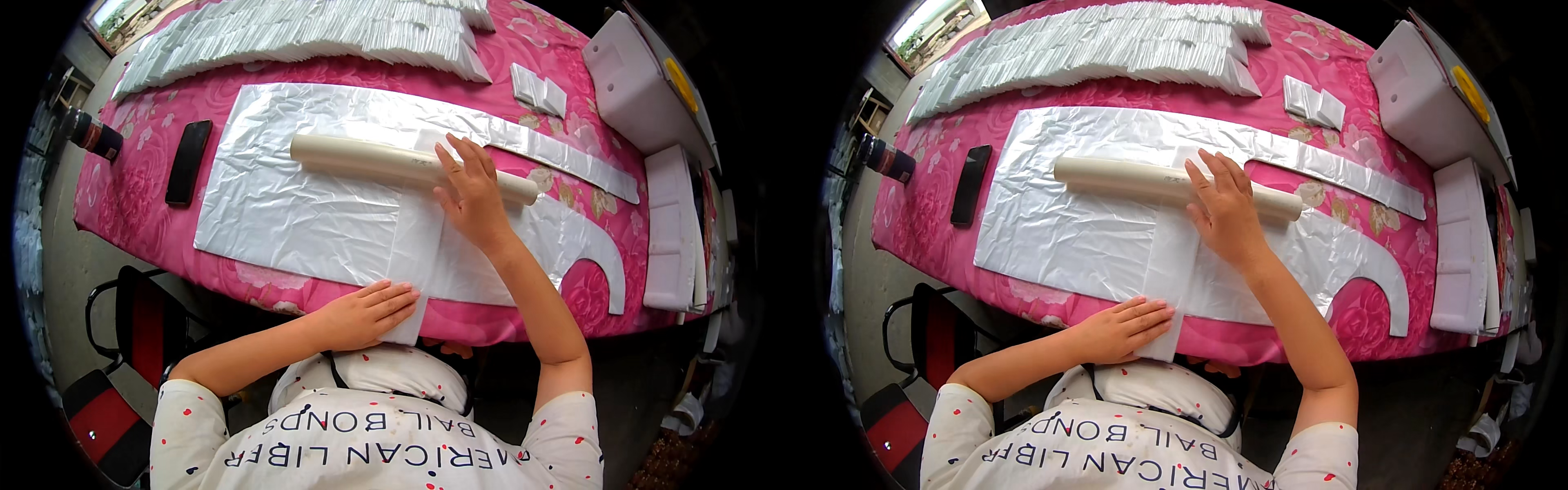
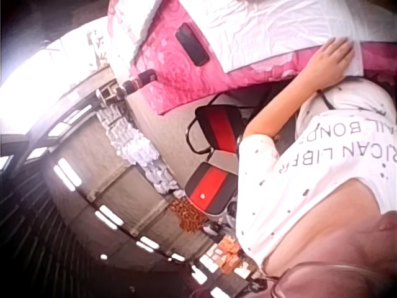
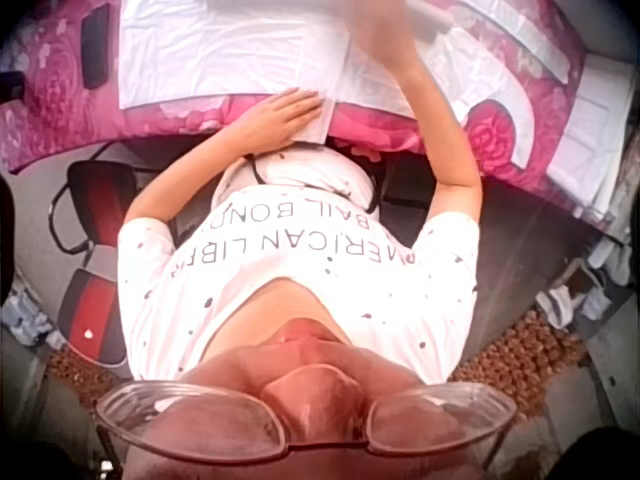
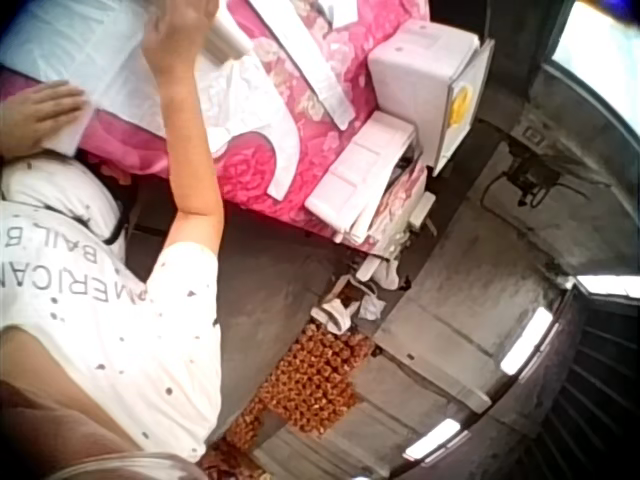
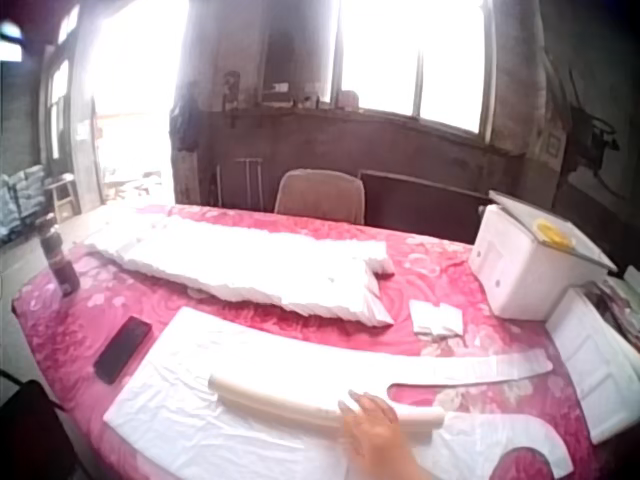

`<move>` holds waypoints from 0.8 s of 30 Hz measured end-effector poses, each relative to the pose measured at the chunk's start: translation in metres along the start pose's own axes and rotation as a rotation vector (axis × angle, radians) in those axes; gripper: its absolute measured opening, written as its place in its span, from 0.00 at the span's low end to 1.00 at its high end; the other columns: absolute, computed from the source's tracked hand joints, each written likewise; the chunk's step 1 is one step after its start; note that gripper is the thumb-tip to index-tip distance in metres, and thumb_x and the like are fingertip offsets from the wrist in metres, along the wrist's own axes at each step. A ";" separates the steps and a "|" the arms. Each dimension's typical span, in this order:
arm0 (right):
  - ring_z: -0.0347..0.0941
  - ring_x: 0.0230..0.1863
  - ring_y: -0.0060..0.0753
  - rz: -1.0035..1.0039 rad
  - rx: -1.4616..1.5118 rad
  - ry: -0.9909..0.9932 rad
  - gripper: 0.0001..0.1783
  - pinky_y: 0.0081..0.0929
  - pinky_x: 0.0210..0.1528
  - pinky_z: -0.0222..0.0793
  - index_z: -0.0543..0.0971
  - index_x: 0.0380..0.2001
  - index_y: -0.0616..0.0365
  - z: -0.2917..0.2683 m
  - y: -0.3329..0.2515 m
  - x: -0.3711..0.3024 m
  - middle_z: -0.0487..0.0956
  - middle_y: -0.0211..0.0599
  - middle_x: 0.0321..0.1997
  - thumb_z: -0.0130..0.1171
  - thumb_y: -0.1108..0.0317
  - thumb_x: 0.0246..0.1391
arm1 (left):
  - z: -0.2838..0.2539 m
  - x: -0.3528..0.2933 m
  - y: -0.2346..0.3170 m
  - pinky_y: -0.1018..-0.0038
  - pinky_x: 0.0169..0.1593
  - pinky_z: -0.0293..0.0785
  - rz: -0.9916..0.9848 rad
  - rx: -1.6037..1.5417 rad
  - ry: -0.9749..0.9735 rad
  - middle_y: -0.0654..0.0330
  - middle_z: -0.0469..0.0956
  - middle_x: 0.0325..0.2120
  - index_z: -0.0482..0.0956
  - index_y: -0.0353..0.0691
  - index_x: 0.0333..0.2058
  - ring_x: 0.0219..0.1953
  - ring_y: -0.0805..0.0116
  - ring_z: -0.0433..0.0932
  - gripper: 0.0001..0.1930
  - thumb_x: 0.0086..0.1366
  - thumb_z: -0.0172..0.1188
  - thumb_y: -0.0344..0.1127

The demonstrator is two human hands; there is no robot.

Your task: The person repeatedly tears off small pieces of clear plastic film from a roll, folds them, and places them on a table. The person handles a roll of plastic film and small folded plastic pieces.

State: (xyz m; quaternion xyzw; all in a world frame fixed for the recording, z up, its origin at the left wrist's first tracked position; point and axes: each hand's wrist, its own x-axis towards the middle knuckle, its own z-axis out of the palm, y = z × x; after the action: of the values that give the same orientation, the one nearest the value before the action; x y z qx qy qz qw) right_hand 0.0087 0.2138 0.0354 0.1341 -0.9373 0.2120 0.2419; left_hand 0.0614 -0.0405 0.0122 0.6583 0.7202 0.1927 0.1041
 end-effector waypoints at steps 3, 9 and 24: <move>0.56 0.62 0.48 0.003 0.262 -0.131 0.30 0.39 0.60 0.57 0.72 0.51 0.56 -0.014 -0.017 -0.027 0.67 0.41 0.58 0.54 0.79 0.38 | 0.001 -0.004 -0.003 0.62 0.64 0.53 0.019 -0.074 0.062 0.52 0.61 0.59 0.66 0.37 0.54 0.62 0.58 0.58 0.29 0.50 0.57 0.29; 0.60 0.60 0.49 -0.090 0.541 -0.511 0.31 0.39 0.60 0.60 0.71 0.50 0.60 -0.040 -0.059 -0.065 0.70 0.44 0.55 0.52 0.81 0.35 | -0.004 0.001 -0.008 0.66 0.55 0.68 -0.014 -0.340 0.292 0.53 0.69 0.52 0.68 0.38 0.53 0.55 0.57 0.68 0.30 0.46 0.56 0.21; 0.72 0.42 0.39 -0.054 0.204 -0.193 0.17 0.32 0.43 0.70 0.78 0.36 0.59 -0.020 -0.061 -0.089 0.76 0.37 0.41 0.59 0.77 0.36 | -0.008 0.016 -0.022 0.67 0.50 0.70 -0.043 0.094 0.320 0.57 0.74 0.45 0.73 0.38 0.47 0.47 0.63 0.73 0.23 0.48 0.58 0.33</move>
State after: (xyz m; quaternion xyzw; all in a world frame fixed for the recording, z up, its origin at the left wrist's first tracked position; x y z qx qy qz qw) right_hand 0.1135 0.1831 0.0257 0.2030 -0.9259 0.2856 0.1415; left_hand 0.0358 -0.0273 0.0121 0.6078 0.7498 0.2588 -0.0388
